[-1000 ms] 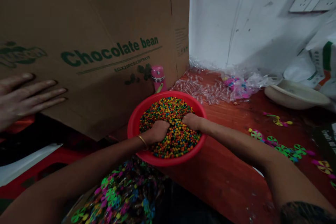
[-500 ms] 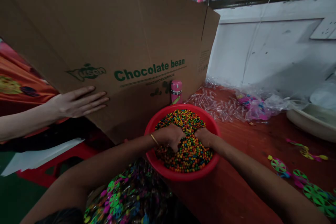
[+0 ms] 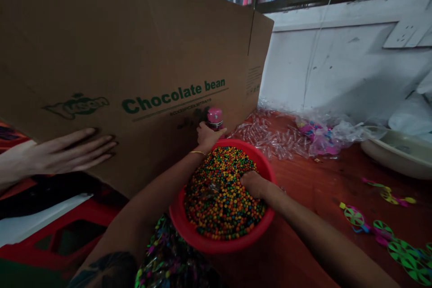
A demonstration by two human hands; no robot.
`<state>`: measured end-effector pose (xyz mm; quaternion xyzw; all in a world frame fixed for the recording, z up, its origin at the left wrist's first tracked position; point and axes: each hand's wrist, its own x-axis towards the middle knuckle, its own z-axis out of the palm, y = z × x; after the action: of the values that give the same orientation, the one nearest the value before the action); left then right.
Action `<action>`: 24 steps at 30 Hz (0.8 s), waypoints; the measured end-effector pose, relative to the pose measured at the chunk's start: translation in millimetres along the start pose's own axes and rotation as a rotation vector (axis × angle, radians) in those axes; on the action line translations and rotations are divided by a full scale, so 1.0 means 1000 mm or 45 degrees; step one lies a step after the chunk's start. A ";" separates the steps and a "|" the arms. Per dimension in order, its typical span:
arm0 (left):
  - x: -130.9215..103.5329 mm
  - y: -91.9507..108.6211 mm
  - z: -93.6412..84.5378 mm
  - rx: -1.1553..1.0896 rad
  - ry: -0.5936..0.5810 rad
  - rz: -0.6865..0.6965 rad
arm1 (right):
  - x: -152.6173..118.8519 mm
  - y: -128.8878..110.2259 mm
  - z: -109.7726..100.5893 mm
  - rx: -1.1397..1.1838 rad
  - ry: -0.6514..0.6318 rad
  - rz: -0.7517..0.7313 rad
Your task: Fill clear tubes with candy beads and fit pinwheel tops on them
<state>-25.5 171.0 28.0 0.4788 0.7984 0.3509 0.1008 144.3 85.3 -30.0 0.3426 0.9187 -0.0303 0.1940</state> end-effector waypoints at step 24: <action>-0.007 -0.005 -0.020 0.132 -0.063 0.072 | -0.002 0.000 -0.005 0.055 0.000 -0.032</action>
<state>-35.7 154.4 38.4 0.5142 0.7990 0.2999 0.0858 144.4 85.1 -24.5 0.3353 0.9220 -0.0526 0.1863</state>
